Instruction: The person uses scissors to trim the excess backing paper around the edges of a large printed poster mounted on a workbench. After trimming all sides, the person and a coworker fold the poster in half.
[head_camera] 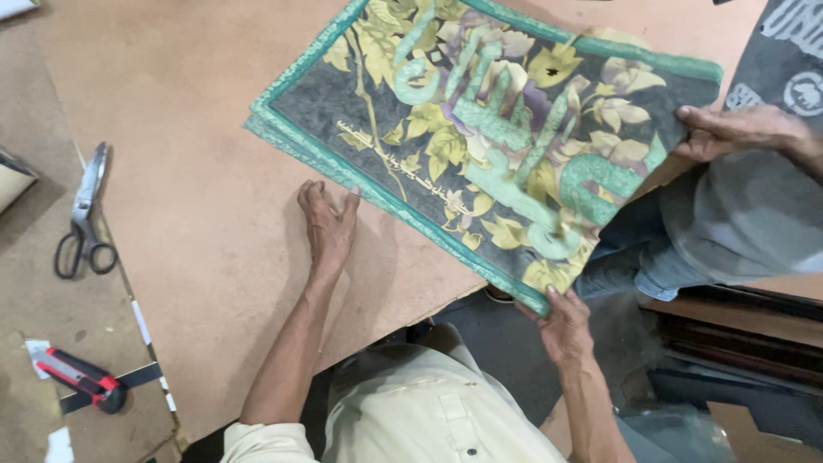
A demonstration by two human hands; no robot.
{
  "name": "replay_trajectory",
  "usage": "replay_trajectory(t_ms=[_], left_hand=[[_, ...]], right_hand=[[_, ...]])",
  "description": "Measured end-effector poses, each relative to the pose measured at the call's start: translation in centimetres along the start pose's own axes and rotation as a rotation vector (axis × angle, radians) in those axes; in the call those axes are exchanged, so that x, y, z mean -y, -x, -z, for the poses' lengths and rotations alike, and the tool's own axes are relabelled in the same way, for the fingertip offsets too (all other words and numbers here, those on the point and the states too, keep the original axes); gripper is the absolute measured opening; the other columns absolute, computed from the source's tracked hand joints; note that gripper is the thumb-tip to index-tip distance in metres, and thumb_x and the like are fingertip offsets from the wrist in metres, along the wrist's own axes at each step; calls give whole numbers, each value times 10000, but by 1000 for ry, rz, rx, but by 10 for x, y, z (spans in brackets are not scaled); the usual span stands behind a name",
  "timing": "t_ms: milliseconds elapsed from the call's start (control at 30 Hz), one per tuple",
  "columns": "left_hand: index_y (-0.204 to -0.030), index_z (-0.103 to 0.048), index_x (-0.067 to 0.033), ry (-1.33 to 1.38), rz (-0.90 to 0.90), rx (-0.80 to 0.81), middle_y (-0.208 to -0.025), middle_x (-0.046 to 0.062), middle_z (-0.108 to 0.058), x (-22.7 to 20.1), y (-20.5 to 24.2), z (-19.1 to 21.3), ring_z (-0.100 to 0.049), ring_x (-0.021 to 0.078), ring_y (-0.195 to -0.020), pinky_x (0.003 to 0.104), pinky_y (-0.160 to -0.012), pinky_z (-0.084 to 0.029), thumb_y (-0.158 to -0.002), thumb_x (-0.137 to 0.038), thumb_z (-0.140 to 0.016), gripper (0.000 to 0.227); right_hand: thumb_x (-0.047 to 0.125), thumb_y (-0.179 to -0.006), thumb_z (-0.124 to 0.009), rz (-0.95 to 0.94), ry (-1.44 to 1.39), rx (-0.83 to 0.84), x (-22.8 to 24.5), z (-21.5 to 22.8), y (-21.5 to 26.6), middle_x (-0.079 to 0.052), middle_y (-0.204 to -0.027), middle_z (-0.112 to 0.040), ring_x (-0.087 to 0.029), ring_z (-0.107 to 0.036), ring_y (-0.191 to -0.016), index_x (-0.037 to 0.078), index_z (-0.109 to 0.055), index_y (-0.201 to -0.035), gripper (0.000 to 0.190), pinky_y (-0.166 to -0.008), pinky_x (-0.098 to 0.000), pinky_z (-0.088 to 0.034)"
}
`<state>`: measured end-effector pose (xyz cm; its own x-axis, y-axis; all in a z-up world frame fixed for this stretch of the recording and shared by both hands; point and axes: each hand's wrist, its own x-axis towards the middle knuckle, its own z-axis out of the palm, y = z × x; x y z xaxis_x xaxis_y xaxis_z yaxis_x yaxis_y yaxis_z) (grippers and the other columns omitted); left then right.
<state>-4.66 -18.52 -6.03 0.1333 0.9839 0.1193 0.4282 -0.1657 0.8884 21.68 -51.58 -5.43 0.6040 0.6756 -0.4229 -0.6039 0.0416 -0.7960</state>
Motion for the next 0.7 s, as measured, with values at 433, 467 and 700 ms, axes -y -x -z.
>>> replay_trajectory(t_ms=[433,467,700], left_hand=[[-1353,-547,-4,250,2,597,-1278,178,-637,-38,121,130,-681,283,-1124,377,-929,-607,-886,-215,-760,555],[-1362,-556,-21,237,58,772,-1274,167,-668,-38,133,146,-691,277,-1124,374,-946,-599,-879,-219,-758,560],[-1303,-603,9,197,-167,1335,-1306,196,-643,-38,152,213,-667,330,-1166,412,-987,-542,-826,-306,-805,606]], right_hand=[[424,-963,-623,-489,27,-245,-142,-14,102,-335,-1212,-630,-396,-666,-1052,-85,-499,-1254,599,-936,-519,-544],[378,-962,-671,-533,67,-217,-157,-29,117,-328,-1189,-608,-409,-648,-1024,-86,-477,-1231,570,-928,-554,-544],[245,-885,-697,-621,589,-40,-180,-134,178,-215,-1163,-702,-289,-675,-1071,-37,-584,-1303,516,-916,-404,-531]])
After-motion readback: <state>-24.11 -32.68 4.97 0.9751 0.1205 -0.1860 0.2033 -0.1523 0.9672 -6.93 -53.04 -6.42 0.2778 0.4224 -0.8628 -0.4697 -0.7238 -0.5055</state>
